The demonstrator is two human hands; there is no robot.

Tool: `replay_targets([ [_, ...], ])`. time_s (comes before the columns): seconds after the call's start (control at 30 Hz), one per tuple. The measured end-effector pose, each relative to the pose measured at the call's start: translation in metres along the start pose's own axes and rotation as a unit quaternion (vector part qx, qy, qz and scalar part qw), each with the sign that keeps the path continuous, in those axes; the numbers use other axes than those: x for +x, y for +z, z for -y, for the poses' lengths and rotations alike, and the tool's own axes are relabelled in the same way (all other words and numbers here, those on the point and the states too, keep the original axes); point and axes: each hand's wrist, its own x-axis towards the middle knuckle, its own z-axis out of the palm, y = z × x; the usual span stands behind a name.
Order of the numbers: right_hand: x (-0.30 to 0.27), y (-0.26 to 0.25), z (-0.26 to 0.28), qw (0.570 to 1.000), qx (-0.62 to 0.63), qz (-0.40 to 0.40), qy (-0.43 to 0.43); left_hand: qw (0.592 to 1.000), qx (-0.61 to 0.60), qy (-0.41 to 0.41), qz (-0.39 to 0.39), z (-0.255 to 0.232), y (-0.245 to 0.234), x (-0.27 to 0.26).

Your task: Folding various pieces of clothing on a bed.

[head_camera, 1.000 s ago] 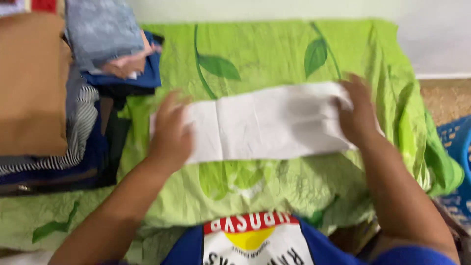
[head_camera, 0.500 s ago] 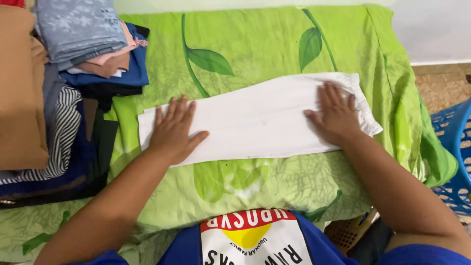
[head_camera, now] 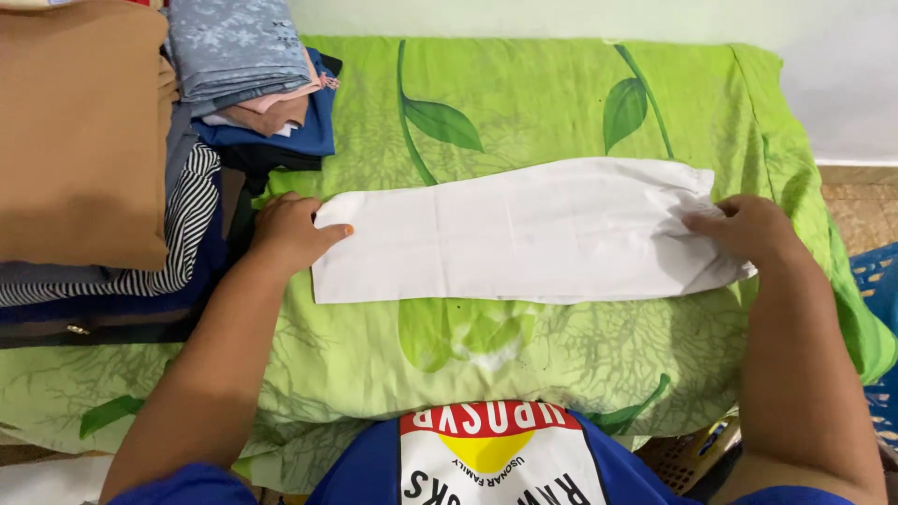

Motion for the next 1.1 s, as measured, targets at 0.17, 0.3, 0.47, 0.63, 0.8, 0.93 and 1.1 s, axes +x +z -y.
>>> replay_targets([
  [0.17,-0.023,-0.027,0.022,0.985,0.134,0.096,0.054,0.983,-0.145,-0.036,0.103,-0.002,0.002,-0.007],
  [0.3,0.004,-0.040,0.018,0.920,0.375,0.106,-0.051,0.886,-0.459,0.064,0.029,0.008,-0.009,-0.005],
  [0.47,0.037,-0.042,0.047,0.850,0.492,0.137,-0.128,0.865,-0.499,0.029,-0.048,0.042,-0.033,-0.001],
  [0.63,0.064,0.029,0.059,0.834,0.495,0.223,-0.103,0.783,-0.620,0.003,-0.046,0.059,-0.029,-0.007],
  [0.8,0.058,0.033,0.070,0.810,0.518,0.244,-0.124,0.773,-0.630,0.075,0.014,-0.041,-0.059,0.011],
  [0.93,0.054,0.032,0.066,0.807,0.527,0.246,-0.108,0.860,-0.496,0.108,0.054,-0.172,-0.059,0.044],
  [1.1,0.049,0.032,0.064,0.777,0.563,0.262,-0.102,0.848,-0.506,0.132,0.086,-0.302,0.047,0.102],
])
